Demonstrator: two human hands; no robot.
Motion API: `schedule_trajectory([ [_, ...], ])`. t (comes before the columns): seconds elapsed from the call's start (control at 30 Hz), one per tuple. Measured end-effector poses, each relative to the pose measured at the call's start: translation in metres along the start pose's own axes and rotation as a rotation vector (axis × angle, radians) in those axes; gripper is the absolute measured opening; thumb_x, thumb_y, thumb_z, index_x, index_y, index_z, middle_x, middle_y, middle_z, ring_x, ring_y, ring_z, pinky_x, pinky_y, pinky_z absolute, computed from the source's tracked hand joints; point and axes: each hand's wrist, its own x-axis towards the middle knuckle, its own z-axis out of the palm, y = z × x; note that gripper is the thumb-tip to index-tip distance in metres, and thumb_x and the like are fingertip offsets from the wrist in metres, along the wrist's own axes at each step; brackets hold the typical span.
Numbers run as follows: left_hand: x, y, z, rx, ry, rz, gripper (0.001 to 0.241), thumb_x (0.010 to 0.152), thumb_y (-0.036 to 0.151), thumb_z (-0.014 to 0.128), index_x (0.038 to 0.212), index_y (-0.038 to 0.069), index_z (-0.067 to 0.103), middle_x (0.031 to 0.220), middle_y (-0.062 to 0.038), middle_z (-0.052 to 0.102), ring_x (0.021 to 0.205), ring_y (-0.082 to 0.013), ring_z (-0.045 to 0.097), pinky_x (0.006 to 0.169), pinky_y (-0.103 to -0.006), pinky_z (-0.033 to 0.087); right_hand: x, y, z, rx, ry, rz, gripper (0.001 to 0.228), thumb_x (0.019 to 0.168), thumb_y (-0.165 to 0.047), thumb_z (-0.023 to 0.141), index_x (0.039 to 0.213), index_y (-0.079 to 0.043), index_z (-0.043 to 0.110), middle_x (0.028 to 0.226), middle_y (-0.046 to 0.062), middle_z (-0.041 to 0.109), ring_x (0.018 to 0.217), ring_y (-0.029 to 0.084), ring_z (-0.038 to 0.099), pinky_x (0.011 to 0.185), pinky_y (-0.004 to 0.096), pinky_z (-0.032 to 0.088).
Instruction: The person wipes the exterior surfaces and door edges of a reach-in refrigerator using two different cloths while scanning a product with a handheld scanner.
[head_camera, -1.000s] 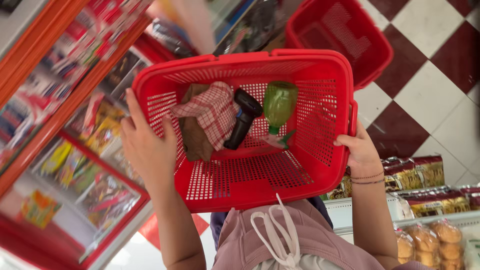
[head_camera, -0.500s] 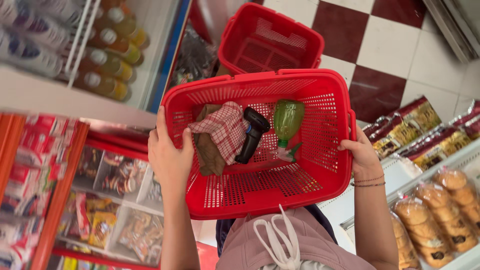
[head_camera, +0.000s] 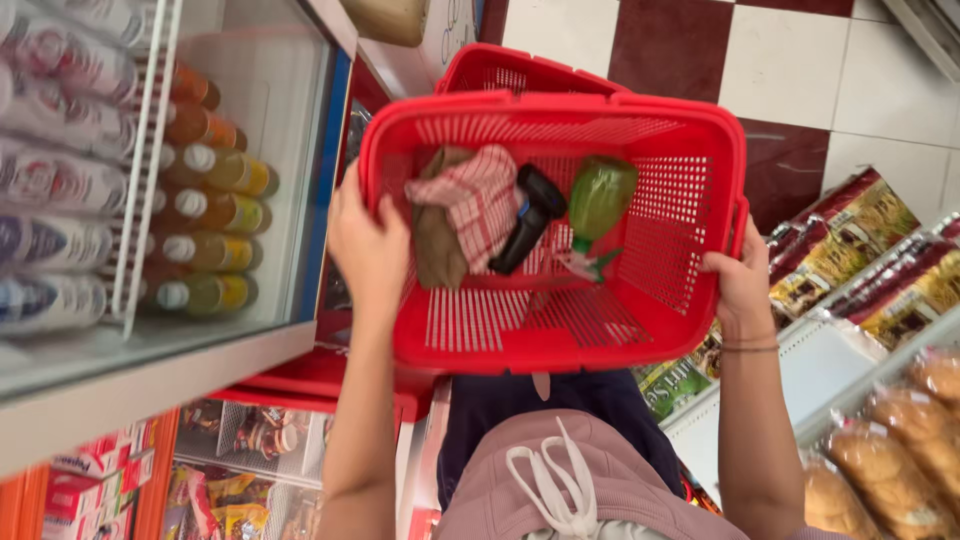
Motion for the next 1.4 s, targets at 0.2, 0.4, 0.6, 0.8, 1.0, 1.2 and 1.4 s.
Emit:
schedule_trajectory([
  [0.2, 0.110, -0.029, 0.134, 0.261, 0.174, 0.090, 0.060, 0.088, 0.009, 0.072, 0.143, 0.004, 0.049, 0.114, -0.020, 0.059, 0.110, -0.0416, 0.057, 0.094, -0.0526, 0.044, 0.119, 0.048, 0.002, -0.212, 0.036, -0.169, 0.086, 0.071, 0.019, 0.053, 0.154, -0.001, 0.046, 0.132, 0.009, 0.064, 0.115, 0.018, 0.065, 0.090, 0.029, 0.058],
  [0.4, 0.178, -0.076, 0.224, 0.284, 0.016, -0.024, 0.060, 0.088, 0.000, 0.064, 0.146, 0.005, 0.049, 0.117, -0.021, 0.059, 0.111, -0.0419, 0.057, 0.095, -0.0534, 0.045, 0.189, 0.103, 0.000, -0.152, 0.126, -0.006, 0.091, 0.072, 0.015, 0.056, 0.158, -0.008, 0.035, 0.130, 0.009, 0.061, 0.103, 0.020, 0.063, 0.075, 0.029, 0.057],
  [0.6, 0.188, -0.118, 0.272, 0.330, -0.042, -0.093, 0.053, 0.089, -0.002, 0.063, 0.141, 0.006, 0.052, 0.117, -0.021, 0.062, 0.111, -0.0420, 0.058, 0.096, -0.0533, 0.046, 0.209, 0.164, -0.025, -0.381, 0.127, 0.021, 0.088, 0.072, 0.013, 0.061, 0.155, -0.004, 0.041, 0.141, 0.013, 0.037, 0.129, 0.026, 0.050, 0.092, 0.032, 0.059],
  [0.8, 0.184, -0.142, 0.310, 0.367, -0.143, -0.093, 0.054, 0.087, -0.004, 0.062, 0.139, 0.006, 0.054, 0.116, -0.020, 0.062, 0.112, -0.0402, 0.059, 0.095, -0.0515, 0.047, 0.217, 0.194, -0.027, -0.450, 0.156, 0.148, 0.107, 0.067, 0.015, 0.058, 0.166, -0.013, 0.027, 0.149, 0.013, 0.025, 0.138, 0.028, 0.039, 0.096, 0.031, 0.058],
  [1.0, 0.187, -0.163, 0.340, 0.517, -0.176, -0.064, 0.063, 0.081, -0.008, 0.064, 0.142, 0.006, 0.051, 0.120, -0.016, 0.062, 0.113, -0.0369, 0.057, 0.093, -0.0496, 0.047, 0.233, 0.203, -0.018, -0.305, 0.157, 0.260, 0.109, 0.074, 0.018, 0.055, 0.168, -0.018, 0.014, 0.153, 0.012, 0.027, 0.125, 0.025, 0.051, 0.084, 0.030, 0.058],
  [1.2, 0.183, -0.195, 0.363, 0.611, -0.232, -0.052, 0.071, 0.080, -0.007, 0.064, 0.148, 0.006, 0.047, 0.123, -0.014, 0.060, 0.114, -0.0339, 0.056, 0.093, -0.0477, 0.047, 0.237, 0.212, -0.013, -0.133, 0.115, 0.293, 0.107, 0.080, 0.021, 0.049, 0.169, -0.019, 0.005, 0.160, 0.012, 0.041, 0.116, 0.021, 0.061, 0.079, 0.028, 0.057],
  [1.4, 0.161, -0.225, 0.373, 0.723, -0.301, -0.002, 0.062, 0.087, 0.002, 0.067, 0.145, 0.011, 0.047, 0.147, -0.011, 0.051, 0.140, -0.0294, 0.046, 0.108, -0.0520, 0.042, 0.243, 0.225, 0.002, -0.260, 0.136, 0.360, 0.107, 0.080, 0.017, 0.051, 0.167, -0.019, 0.000, 0.160, 0.011, 0.039, 0.112, 0.024, 0.060, 0.081, 0.030, 0.056],
])
